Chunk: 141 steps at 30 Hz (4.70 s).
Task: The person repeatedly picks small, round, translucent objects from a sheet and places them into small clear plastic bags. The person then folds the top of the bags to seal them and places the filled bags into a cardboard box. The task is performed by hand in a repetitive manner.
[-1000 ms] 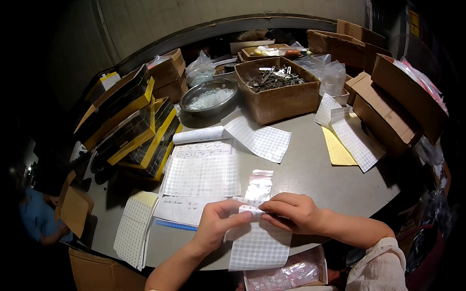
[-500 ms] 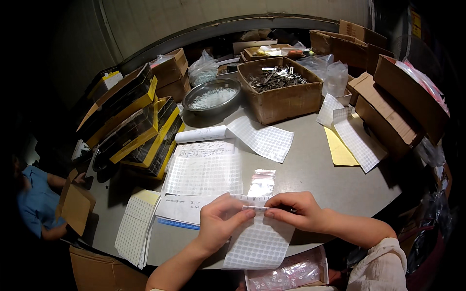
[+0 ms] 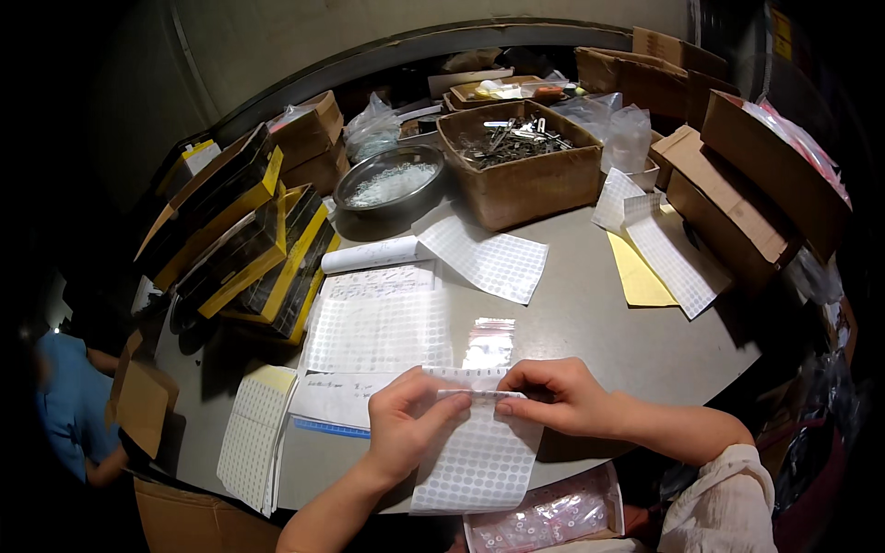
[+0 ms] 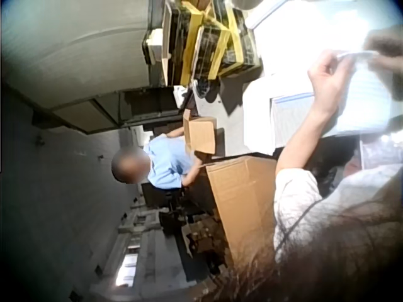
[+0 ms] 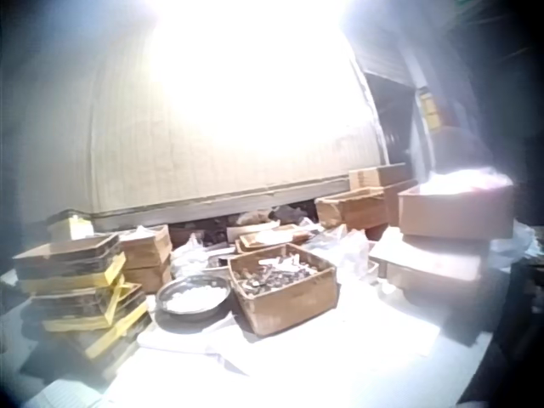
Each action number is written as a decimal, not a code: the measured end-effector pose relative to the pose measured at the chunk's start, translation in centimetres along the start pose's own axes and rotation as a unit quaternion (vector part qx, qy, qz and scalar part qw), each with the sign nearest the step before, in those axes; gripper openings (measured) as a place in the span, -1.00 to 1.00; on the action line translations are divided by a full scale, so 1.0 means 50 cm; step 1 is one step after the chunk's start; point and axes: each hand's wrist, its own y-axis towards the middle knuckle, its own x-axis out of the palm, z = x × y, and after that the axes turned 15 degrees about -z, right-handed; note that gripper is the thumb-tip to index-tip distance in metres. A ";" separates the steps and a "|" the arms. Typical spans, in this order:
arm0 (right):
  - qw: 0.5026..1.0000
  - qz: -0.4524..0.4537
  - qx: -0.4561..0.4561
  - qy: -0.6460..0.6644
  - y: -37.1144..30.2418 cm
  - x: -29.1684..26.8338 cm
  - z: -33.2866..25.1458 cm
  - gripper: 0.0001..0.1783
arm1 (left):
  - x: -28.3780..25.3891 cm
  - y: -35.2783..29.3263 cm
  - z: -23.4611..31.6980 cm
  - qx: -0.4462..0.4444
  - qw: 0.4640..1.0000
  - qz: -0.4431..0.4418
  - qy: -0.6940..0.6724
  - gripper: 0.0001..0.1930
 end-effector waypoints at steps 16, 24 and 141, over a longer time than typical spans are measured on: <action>0.995 0.029 0.054 0.083 -0.008 -0.009 0.007 -0.78 | -0.004 0.010 -0.001 -0.025 0.997 0.046 -0.051 -0.95; 0.962 -0.011 0.163 0.218 -0.005 -0.037 -0.022 -0.73 | -0.029 0.007 -0.022 -0.035 0.999 0.039 -0.011 -0.90; 0.962 -0.064 0.199 0.176 0.180 -0.091 0.075 -0.90 | 0.031 0.012 -0.076 0.068 0.976 -0.177 0.105 -0.79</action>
